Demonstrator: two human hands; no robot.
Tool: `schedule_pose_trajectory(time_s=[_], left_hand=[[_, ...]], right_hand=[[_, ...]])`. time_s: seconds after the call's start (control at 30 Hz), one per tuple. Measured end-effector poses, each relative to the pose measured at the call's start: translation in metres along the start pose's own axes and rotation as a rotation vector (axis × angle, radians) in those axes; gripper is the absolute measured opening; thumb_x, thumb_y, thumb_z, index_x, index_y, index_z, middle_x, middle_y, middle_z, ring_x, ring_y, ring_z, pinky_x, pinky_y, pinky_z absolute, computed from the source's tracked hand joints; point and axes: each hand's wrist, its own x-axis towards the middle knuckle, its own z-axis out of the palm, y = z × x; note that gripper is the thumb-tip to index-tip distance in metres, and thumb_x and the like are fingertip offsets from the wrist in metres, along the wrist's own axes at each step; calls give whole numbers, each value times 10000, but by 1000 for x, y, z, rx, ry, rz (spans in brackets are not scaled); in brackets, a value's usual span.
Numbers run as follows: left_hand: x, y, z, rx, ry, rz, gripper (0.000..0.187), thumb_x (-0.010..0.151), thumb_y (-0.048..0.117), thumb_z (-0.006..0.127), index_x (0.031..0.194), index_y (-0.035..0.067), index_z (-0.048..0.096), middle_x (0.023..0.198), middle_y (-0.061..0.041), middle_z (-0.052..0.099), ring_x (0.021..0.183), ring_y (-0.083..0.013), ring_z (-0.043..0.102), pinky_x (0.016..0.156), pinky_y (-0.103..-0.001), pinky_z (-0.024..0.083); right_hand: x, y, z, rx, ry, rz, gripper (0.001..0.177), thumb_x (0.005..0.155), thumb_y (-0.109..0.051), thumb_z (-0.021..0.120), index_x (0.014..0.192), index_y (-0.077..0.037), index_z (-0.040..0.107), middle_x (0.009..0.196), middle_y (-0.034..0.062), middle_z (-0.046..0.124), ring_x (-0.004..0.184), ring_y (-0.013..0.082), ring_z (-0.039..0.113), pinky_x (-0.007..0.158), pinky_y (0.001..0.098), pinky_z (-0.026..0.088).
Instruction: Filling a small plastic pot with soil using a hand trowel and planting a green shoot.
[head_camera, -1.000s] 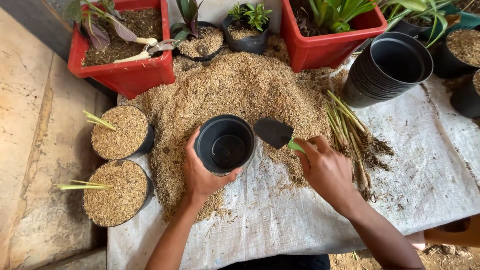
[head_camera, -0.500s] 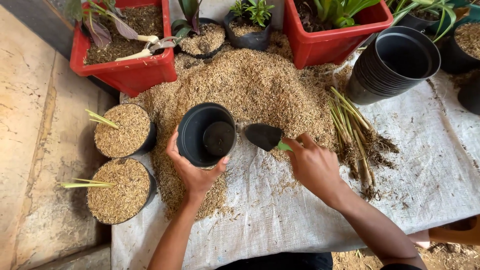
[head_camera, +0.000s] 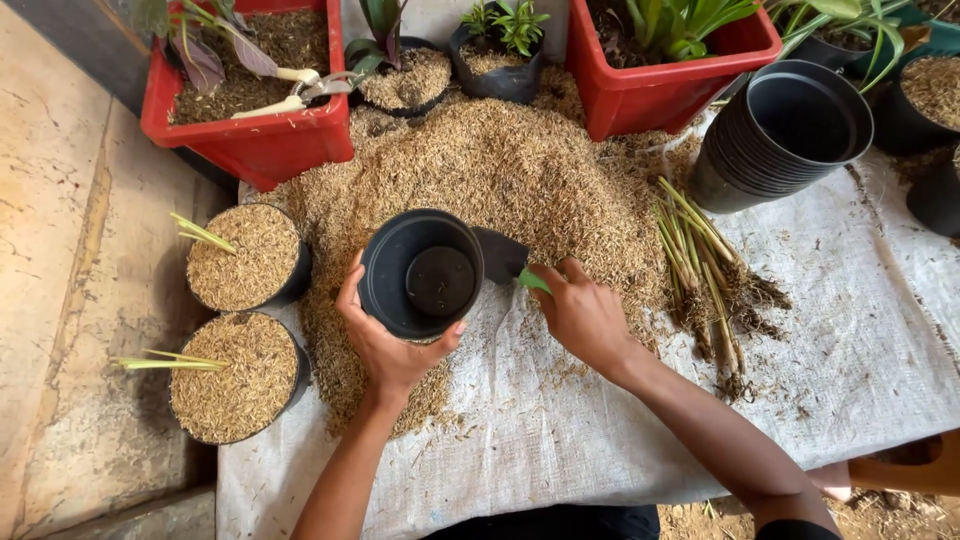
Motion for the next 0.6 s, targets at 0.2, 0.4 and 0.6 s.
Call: schedule_pose_trajectory(time_s=[0.2,0.4,0.6], left_hand=[[7,3,-8,100,57,-26,1173,578,513,920,1398,-73,319,1446,-385,434,1289,-497,534,1012,-578,492],[7,-4,-12,84,95,-16,1192,575,516,922,1398,-96,315,1443,-405,420,1293,-503,524,1016,-580,477],[9,9,-4,25,76,-32,1178,585,480,918,1412,-94,306,1412,-413,434,1248,-492,549,978,-607,502]], right_hand=[[-19,-23,-48,-61,-122,45,286,1005,-182,571,1256,-162,707,1004,152,680,478,222,694,428,288,564],[-18,-22,-40,-82,-114,67,291,1010,-202,571,1271,-194,701,1028,156,670,526,247,714,456,311,590],[8,-2,10,-19,6,26,282,986,-203,622,1250,-153,706,1024,146,656,563,293,722,482,363,597]])
